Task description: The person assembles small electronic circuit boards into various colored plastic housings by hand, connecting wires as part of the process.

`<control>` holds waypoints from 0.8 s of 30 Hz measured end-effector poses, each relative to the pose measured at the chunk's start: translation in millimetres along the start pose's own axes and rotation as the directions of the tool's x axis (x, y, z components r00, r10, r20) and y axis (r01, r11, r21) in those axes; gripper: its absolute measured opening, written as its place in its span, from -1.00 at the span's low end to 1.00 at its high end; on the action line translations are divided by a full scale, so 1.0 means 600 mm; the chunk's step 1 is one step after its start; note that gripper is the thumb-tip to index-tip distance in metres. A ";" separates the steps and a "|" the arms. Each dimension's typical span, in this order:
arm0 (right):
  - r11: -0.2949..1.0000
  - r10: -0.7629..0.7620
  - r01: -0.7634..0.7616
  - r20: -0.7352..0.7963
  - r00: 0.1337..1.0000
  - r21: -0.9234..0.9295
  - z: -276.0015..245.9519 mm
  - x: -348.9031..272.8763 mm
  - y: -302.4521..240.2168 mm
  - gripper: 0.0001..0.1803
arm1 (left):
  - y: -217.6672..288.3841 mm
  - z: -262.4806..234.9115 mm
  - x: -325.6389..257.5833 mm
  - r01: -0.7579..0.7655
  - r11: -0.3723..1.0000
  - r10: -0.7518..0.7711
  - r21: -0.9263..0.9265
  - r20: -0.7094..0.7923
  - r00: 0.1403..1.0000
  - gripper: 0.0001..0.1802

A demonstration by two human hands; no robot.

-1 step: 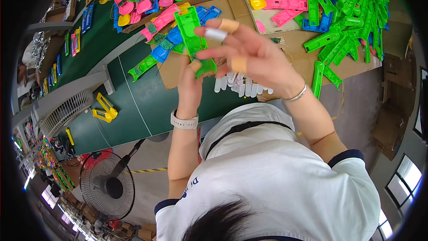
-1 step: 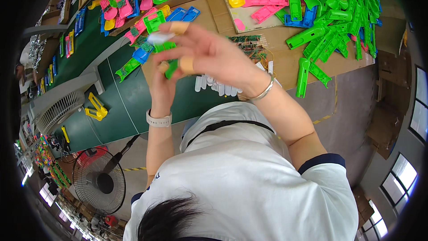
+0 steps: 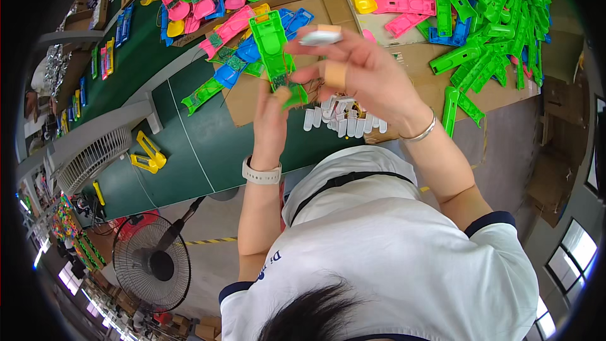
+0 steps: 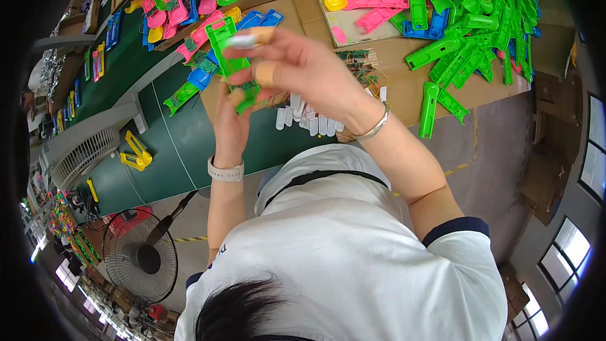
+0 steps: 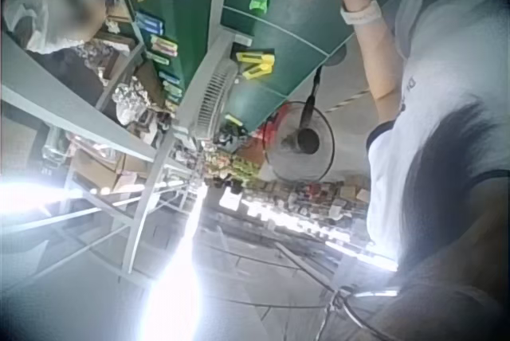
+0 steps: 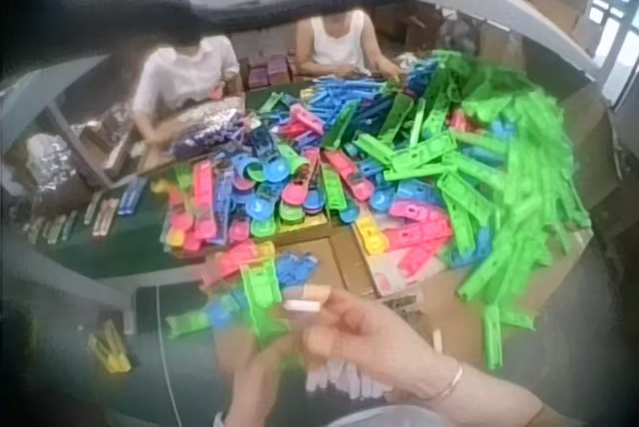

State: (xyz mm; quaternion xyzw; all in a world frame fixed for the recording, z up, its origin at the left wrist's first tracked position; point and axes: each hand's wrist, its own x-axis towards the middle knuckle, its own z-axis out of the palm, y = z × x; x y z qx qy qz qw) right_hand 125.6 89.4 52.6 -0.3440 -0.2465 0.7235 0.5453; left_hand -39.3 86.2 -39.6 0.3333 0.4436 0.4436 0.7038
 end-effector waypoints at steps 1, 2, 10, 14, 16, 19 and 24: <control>0.988 0.055 -0.077 -0.162 0.985 -0.133 -0.013 0.008 -0.011 -0.68 | 0.000 0.001 -0.002 0.002 0.996 -0.005 0.086 0.037 0.999 -0.48; 0.988 0.054 -0.076 -0.163 0.985 -0.135 -0.028 0.011 -0.013 -0.68 | -0.002 0.003 -0.002 0.000 0.985 -0.013 0.171 0.076 0.997 -0.47; 0.939 0.331 -0.325 0.045 0.942 -0.110 -0.068 0.019 0.005 -0.69 | -0.014 0.010 -0.015 -0.104 0.919 0.088 0.381 0.058 0.994 -0.55; 0.970 0.225 -0.214 0.087 0.971 -0.120 -0.062 0.014 0.002 -0.66 | -0.014 0.007 -0.016 -0.091 0.913 0.083 0.399 0.037 0.996 -0.54; 0.807 0.121 -0.213 -0.198 0.973 -0.550 -0.071 0.016 0.011 -0.59 | -0.015 0.005 -0.016 -0.088 0.908 0.085 0.410 0.026 0.996 -0.55; 0.592 -0.099 -0.143 -0.248 0.964 -0.793 -0.098 0.025 0.038 -0.55 | -0.013 0.006 -0.024 -0.167 0.881 0.179 0.443 0.015 0.984 -0.54; 0.727 -0.248 -0.001 -0.264 0.932 -0.687 -0.109 0.024 0.060 -0.58 | 0.005 0.021 -0.039 -0.192 0.789 0.184 0.584 0.073 0.980 -0.56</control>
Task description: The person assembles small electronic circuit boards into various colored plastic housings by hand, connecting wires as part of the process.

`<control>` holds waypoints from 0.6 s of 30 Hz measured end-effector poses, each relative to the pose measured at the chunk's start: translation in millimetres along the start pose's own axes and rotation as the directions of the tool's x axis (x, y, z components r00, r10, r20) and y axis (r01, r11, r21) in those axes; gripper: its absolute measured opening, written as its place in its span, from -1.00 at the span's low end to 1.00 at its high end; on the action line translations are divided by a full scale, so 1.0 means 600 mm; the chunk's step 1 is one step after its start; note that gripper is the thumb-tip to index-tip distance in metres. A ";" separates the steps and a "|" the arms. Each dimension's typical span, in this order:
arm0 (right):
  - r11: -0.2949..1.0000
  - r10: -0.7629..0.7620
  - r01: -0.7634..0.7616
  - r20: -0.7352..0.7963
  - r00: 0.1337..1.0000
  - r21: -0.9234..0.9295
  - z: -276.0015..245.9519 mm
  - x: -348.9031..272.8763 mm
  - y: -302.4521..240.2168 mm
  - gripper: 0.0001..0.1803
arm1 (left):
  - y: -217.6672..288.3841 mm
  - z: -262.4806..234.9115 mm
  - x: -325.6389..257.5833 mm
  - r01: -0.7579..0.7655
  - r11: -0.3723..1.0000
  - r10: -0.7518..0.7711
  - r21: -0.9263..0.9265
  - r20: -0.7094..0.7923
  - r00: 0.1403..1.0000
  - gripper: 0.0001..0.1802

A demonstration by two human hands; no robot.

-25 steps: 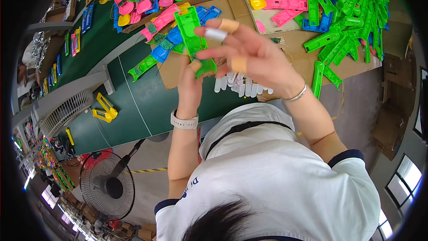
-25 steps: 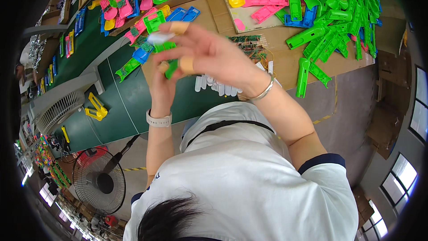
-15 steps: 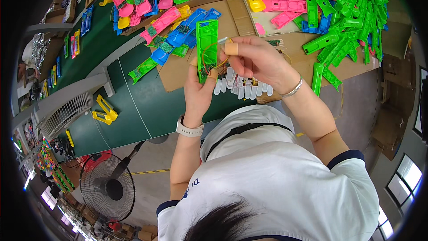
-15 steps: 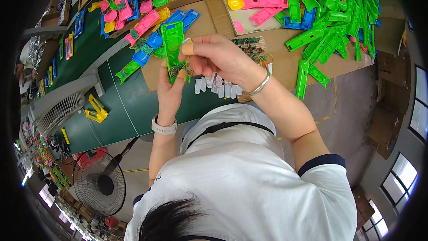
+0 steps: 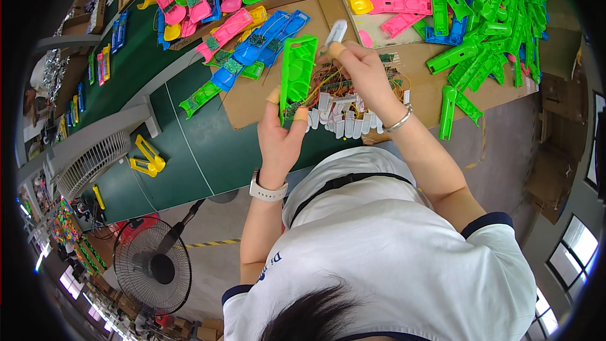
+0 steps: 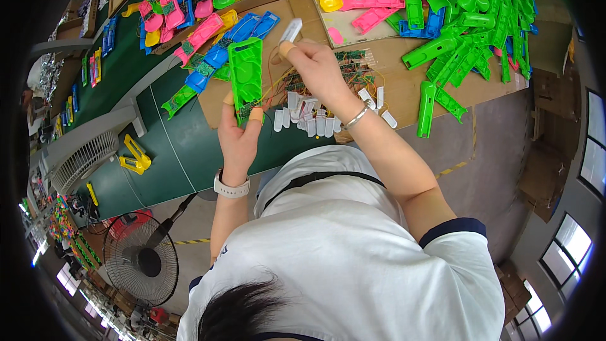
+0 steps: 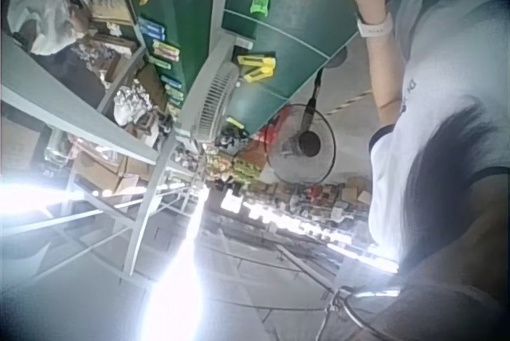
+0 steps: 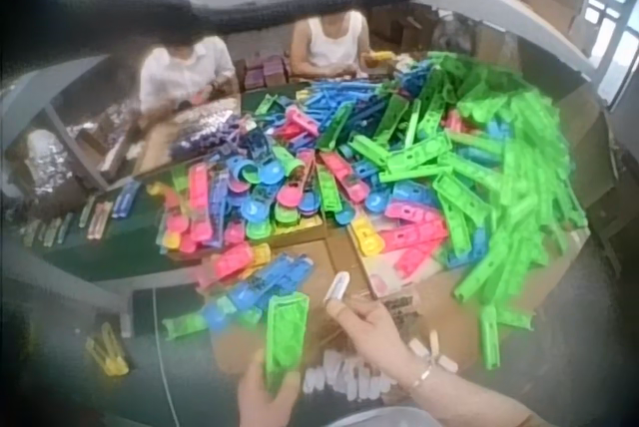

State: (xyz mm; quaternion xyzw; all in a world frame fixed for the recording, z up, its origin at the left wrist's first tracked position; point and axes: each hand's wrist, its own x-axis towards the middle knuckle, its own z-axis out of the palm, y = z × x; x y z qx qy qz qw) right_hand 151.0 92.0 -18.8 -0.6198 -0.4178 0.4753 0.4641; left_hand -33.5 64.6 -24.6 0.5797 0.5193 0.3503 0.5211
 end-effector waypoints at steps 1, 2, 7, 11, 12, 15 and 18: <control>0.990 -0.008 0.014 -0.040 0.999 0.137 0.005 -0.005 -0.001 -0.59 | -0.004 0.000 -0.001 0.002 1.000 -0.002 0.003 -0.005 1.000 -0.56; 0.990 -0.008 0.013 -0.036 0.999 0.140 0.004 -0.012 -0.004 -0.59 | -0.012 0.000 -0.001 0.081 0.983 -0.083 -0.162 -0.005 0.997 -0.57; 0.902 -0.138 -0.075 0.450 0.882 0.424 0.007 -0.043 -0.039 -0.61 | -0.010 0.003 -0.001 0.114 0.970 -0.109 -0.215 0.037 0.993 -0.59; 0.896 0.031 -0.218 0.436 0.900 0.386 0.012 -0.031 -0.040 -0.47 | -0.025 0.007 -0.005 0.109 0.972 -0.102 -0.207 0.044 0.994 -0.60; 0.913 0.138 -0.267 0.381 0.914 0.310 0.012 -0.026 -0.034 -0.45 | -0.027 0.005 -0.006 0.141 0.980 -0.133 -0.139 0.068 0.989 -0.60; 0.938 0.255 -0.313 0.315 0.914 0.148 0.007 -0.018 -0.030 -0.48 | -0.035 0.001 -0.014 0.169 0.974 -0.166 -0.148 0.032 0.986 -0.58; 0.981 0.195 -0.195 0.203 0.959 -0.024 0.002 -0.014 0.003 -0.51 | -0.040 -0.001 -0.018 0.034 0.992 -0.036 0.118 0.017 0.999 -0.56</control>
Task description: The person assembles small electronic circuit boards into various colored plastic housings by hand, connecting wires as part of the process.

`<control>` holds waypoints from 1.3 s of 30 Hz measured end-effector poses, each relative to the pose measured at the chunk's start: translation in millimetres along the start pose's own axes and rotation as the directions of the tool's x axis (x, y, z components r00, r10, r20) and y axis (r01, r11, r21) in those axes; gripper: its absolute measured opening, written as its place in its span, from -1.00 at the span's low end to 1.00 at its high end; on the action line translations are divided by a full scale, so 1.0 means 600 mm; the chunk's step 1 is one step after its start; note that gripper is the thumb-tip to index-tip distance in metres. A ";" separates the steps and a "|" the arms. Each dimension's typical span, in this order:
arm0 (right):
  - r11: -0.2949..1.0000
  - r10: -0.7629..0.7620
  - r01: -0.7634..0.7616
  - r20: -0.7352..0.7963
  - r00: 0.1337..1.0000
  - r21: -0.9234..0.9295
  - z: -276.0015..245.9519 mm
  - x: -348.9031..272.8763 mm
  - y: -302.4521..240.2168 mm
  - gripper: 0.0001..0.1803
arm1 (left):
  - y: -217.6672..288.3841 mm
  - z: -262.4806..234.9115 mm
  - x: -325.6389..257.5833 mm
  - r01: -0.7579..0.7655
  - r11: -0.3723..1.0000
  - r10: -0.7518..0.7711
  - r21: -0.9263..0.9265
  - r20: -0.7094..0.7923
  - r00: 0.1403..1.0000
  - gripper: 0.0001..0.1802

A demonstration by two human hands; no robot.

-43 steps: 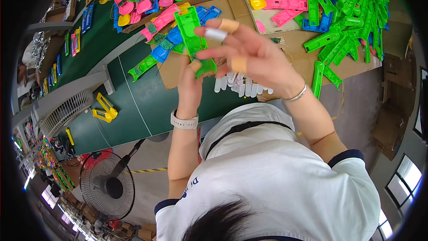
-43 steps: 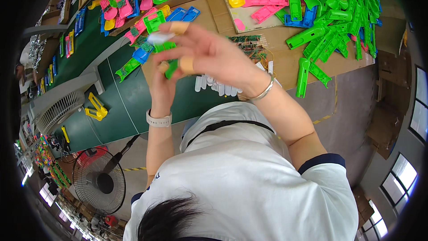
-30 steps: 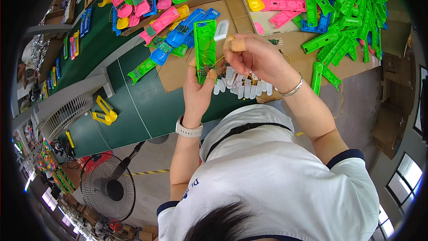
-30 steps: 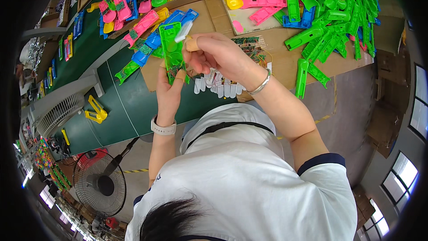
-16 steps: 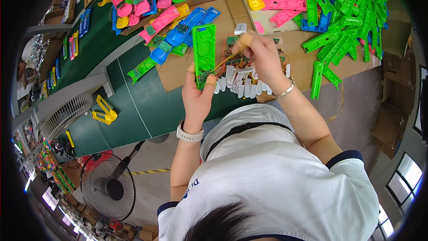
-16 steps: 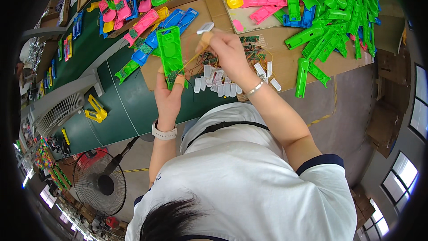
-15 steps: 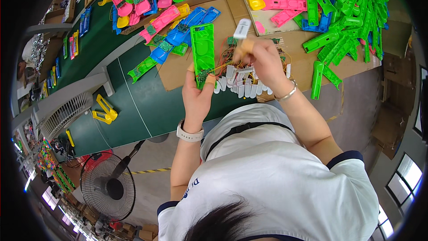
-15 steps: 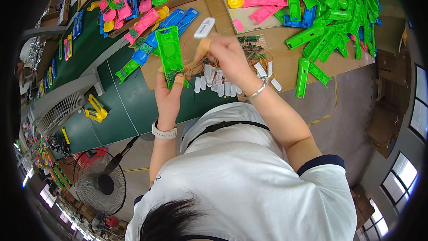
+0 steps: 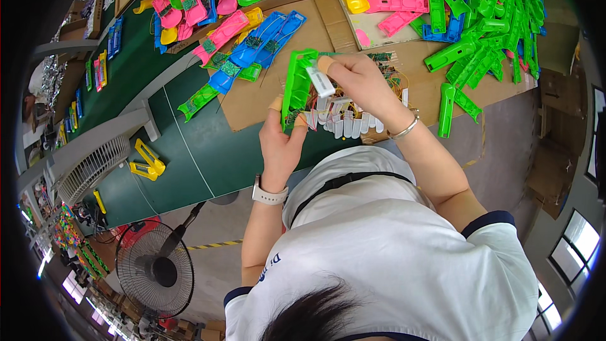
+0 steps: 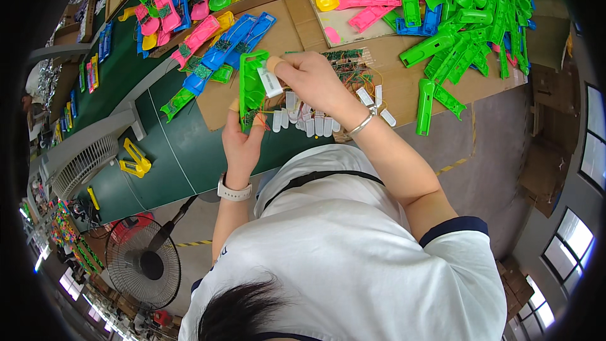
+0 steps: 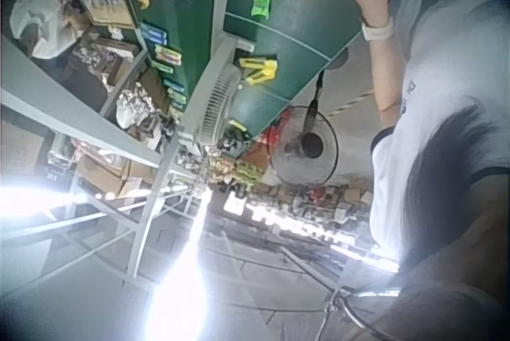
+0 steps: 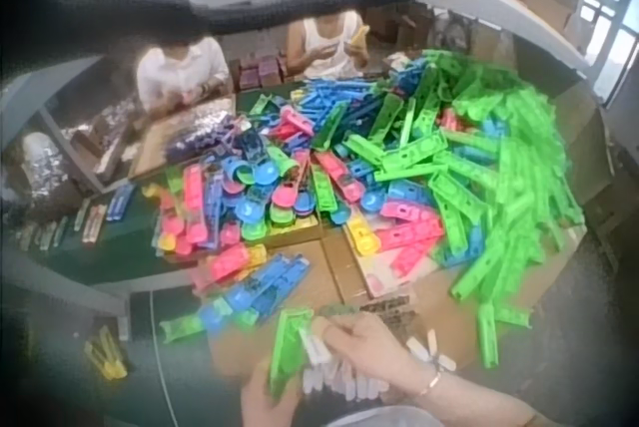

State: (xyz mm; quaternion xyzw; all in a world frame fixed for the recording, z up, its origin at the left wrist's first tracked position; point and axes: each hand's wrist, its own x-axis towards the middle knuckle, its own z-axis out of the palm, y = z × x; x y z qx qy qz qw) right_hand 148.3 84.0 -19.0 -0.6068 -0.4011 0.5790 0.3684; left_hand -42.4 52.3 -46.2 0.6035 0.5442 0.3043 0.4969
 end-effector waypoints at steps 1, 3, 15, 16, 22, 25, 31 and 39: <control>0.996 -0.086 0.084 -0.047 0.995 -0.039 0.003 0.001 -0.002 -0.53 | -0.004 0.000 -0.001 0.002 1.000 -0.002 -0.001 -0.004 1.000 -0.56; 0.998 -0.016 0.016 0.006 1.000 0.055 0.001 -0.009 -0.016 -0.60 | -0.009 0.001 -0.002 -0.016 1.000 0.016 0.023 -0.011 1.000 -0.55; 0.900 0.141 -0.192 0.156 0.978 0.392 0.008 -0.049 -0.034 -0.71 | 0.008 0.008 0.004 -0.149 0.979 0.162 0.139 -0.092 0.982 -0.54; 0.904 0.158 -0.213 0.173 0.972 0.372 0.004 -0.052 -0.039 -0.71 | 0.009 0.009 0.005 -0.150 0.979 0.163 0.137 -0.089 0.983 -0.54; 0.770 0.176 -0.287 0.242 0.954 0.570 0.000 -0.054 -0.061 -0.67 | 0.008 0.012 -0.003 -0.125 0.969 0.144 0.215 -0.074 0.987 -0.55; 0.686 0.190 -0.348 0.304 0.934 0.640 -0.008 -0.049 -0.045 -0.69 | 0.002 0.011 -0.005 -0.230 0.909 0.281 0.347 -0.104 0.954 -0.55; 0.641 0.222 -0.202 0.072 0.972 0.741 0.003 -0.051 -0.037 -0.70 | -0.004 0.007 -0.009 -0.334 0.785 0.411 0.521 -0.035 0.911 -0.53; 0.886 0.101 -0.016 -0.158 0.982 0.464 0.013 -0.050 -0.032 -0.70 | 0.026 0.030 -0.030 -0.311 0.813 0.344 0.493 0.025 0.939 -0.54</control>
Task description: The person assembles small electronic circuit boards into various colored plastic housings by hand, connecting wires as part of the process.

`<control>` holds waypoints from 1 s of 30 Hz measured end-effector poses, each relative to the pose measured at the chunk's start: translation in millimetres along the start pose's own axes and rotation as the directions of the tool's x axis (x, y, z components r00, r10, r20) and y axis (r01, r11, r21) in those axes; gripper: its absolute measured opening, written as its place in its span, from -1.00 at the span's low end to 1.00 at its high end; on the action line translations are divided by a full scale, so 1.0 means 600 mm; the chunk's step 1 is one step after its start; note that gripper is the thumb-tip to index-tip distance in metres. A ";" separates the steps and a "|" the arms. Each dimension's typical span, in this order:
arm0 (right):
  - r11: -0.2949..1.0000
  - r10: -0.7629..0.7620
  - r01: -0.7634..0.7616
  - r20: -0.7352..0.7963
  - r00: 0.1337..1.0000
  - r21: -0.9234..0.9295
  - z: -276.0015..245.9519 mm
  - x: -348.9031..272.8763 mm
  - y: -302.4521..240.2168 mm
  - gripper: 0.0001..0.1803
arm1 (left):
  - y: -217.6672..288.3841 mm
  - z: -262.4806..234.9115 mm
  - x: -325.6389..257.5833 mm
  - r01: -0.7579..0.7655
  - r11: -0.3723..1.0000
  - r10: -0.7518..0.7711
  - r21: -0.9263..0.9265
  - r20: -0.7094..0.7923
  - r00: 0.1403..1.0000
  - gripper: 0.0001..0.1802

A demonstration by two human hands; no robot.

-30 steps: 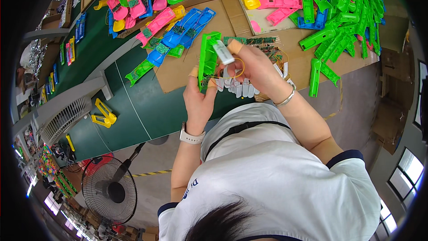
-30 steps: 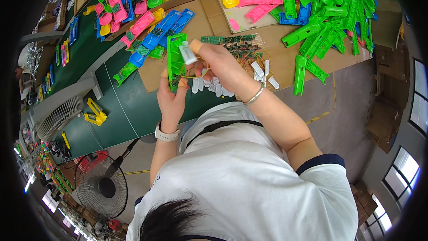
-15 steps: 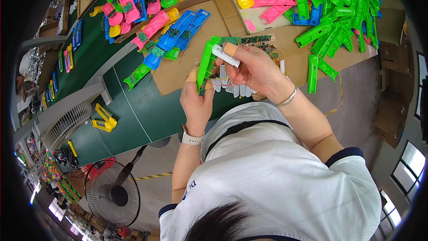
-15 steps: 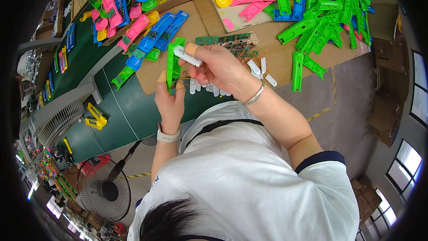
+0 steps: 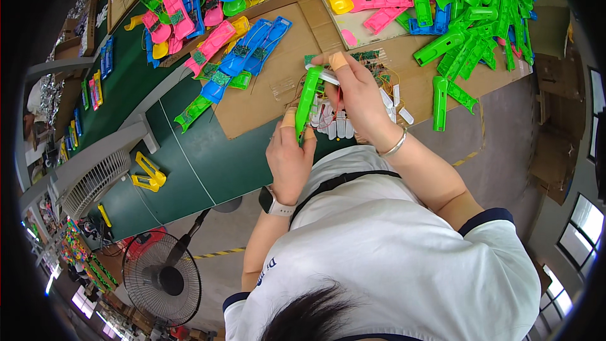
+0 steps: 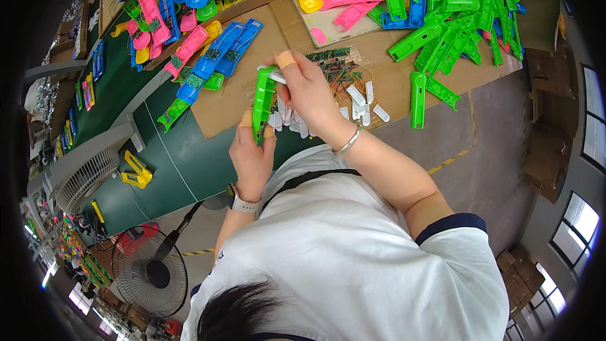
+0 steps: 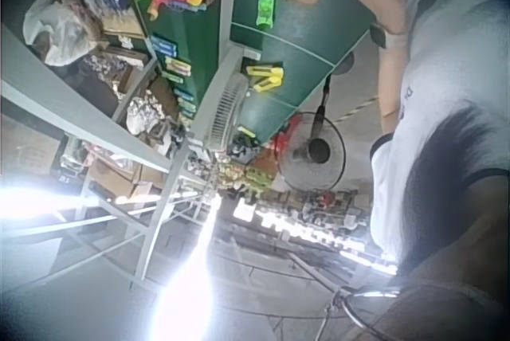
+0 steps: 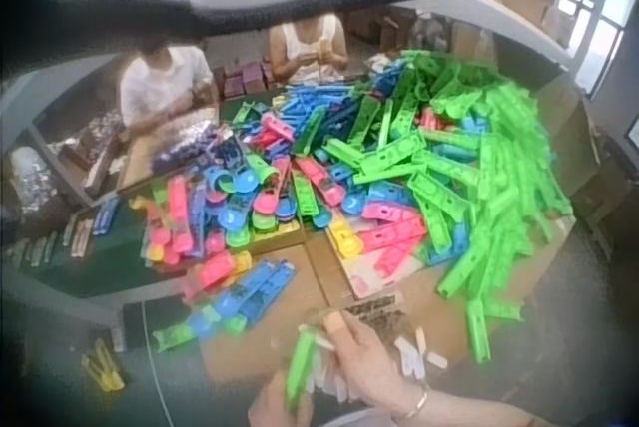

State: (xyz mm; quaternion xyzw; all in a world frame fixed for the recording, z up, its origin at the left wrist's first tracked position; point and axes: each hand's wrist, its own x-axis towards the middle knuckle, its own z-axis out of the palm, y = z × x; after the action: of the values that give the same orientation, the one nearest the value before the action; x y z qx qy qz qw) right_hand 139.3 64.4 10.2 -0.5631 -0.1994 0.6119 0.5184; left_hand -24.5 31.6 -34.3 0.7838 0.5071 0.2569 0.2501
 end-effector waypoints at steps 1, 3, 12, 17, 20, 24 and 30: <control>0.942 -0.083 0.089 0.033 0.996 -0.324 -0.006 0.003 -0.006 -0.68 | 0.004 0.001 -0.003 -0.002 1.000 0.002 0.001 -0.001 1.000 -0.54; 0.687 -0.451 0.396 0.069 0.890 -0.609 -0.026 0.018 0.009 -0.66 | 0.013 0.001 -0.009 0.038 0.994 -0.035 -0.098 0.038 0.999 -0.53; 0.970 -0.041 0.058 0.074 0.996 -0.238 -0.026 0.039 0.016 -0.53 | 0.043 0.002 -0.014 0.258 0.891 -0.180 -0.373 0.231 0.956 -0.51; 0.779 -0.328 0.363 0.162 0.931 -0.512 -0.050 0.042 0.024 -0.46 | 0.018 0.000 -0.002 0.235 0.902 -0.143 -0.363 0.262 0.955 -0.51; 0.721 -0.256 0.380 0.287 0.923 -0.579 -0.059 0.045 0.039 -0.48 | 0.011 -0.013 -0.011 0.203 0.907 -0.091 -0.370 0.298 0.950 -0.53; 0.726 -0.240 0.383 0.311 0.920 -0.572 -0.066 0.028 0.042 -0.41 | -0.007 -0.013 -0.010 0.247 0.896 -0.089 -0.370 0.396 0.914 -0.62; 0.838 -0.085 0.312 0.458 0.885 -0.448 -0.087 0.009 0.031 -0.52 | -0.018 -0.037 0.003 0.579 0.590 -0.181 -0.563 0.606 0.774 -0.67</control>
State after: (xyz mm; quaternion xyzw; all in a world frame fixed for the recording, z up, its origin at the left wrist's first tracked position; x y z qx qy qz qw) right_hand 179.6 44.1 -22.7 -0.5104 -0.5190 0.5850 0.3576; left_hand -45.5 40.0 -24.7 0.5239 0.4435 0.1667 0.7079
